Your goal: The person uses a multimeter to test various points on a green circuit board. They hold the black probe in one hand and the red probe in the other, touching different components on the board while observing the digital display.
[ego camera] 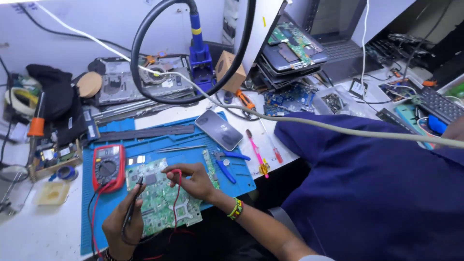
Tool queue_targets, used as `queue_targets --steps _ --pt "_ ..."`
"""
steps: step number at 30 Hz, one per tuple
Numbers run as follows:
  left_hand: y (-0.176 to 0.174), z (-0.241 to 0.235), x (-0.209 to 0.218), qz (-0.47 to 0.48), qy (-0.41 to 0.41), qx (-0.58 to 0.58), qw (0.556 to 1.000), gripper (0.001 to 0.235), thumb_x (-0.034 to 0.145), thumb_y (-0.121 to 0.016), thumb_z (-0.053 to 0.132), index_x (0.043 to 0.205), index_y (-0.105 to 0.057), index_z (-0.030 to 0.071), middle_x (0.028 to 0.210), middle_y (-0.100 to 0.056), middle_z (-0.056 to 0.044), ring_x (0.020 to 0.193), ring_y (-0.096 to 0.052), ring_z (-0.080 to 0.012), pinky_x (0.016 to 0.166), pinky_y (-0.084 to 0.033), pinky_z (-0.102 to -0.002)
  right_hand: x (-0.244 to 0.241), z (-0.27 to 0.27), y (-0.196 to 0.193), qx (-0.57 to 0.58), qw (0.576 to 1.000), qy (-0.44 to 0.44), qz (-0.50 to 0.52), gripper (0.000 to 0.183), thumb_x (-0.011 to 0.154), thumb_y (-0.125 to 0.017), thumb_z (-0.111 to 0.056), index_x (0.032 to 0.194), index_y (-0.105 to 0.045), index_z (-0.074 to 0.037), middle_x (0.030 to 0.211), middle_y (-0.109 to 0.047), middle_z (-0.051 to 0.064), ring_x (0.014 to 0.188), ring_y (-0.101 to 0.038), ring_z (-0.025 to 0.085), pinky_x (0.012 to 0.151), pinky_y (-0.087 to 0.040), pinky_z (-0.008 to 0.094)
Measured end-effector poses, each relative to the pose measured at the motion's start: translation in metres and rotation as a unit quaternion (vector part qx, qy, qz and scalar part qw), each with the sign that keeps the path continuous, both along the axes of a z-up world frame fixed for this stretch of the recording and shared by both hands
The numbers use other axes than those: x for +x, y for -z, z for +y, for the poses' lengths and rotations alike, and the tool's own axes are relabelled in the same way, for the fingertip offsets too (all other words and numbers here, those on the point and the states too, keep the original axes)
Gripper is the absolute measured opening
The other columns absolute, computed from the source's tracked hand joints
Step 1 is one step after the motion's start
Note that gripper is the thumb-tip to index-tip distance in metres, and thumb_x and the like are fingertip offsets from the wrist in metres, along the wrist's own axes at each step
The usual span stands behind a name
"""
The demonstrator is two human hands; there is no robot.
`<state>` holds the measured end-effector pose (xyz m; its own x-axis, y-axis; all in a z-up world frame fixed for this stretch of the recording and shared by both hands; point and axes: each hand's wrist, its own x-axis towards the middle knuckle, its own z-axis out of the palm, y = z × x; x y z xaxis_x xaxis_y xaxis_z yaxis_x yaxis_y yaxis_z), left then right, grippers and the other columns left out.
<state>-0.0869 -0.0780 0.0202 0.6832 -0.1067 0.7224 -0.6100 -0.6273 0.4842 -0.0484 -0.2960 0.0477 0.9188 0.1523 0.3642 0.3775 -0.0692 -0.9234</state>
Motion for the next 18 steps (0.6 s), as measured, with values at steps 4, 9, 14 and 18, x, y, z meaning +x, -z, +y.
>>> queue_targets --steps 4,9,14,18 --pt "0.018 0.006 0.015 0.085 0.000 -0.031 0.996 0.033 0.101 -0.069 0.012 0.134 -0.071 0.008 0.125 -0.075 -0.014 0.105 -0.074 -0.0229 0.086 -0.054 -0.033 0.008 0.002 0.019 0.051 0.996 0.005 0.072 0.032 0.103 -0.066 -0.031 0.119 -0.075 -0.005 0.100 -0.077 0.013 0.077 -0.073 0.018 0.070 -0.063 0.029" --pt "-0.003 -0.023 0.009 0.104 -0.005 -0.132 0.986 0.024 0.103 -0.066 0.004 0.125 -0.072 -0.005 0.126 -0.073 -0.020 0.115 -0.073 -0.0264 0.096 -0.057 -0.031 0.014 0.003 0.033 0.058 0.993 0.023 0.097 0.027 0.103 -0.066 -0.026 0.119 -0.075 -0.006 0.107 -0.073 0.013 0.080 -0.069 0.020 0.068 -0.060 0.028" --pt "0.034 -0.014 0.021 0.211 0.023 -0.297 0.931 0.033 0.110 -0.050 0.007 0.130 -0.059 -0.017 0.138 -0.062 -0.033 0.112 -0.069 -0.0440 0.097 -0.060 -0.047 0.021 -0.004 0.045 0.171 0.963 0.010 0.209 0.029 0.100 -0.073 -0.026 0.115 -0.075 -0.001 0.095 -0.074 0.013 0.084 -0.071 0.019 0.072 -0.063 0.029" --pt "0.131 0.007 0.048 0.264 0.030 -0.369 0.891 0.044 0.106 -0.055 0.023 0.130 -0.061 -0.014 0.135 -0.064 -0.031 0.106 -0.070 -0.0414 0.089 -0.058 -0.044 0.032 -0.011 0.058 0.248 0.943 -0.004 0.221 0.031 0.091 -0.080 -0.012 0.115 -0.073 0.006 0.099 -0.073 0.019 0.080 -0.072 0.022 0.074 -0.065 0.029"
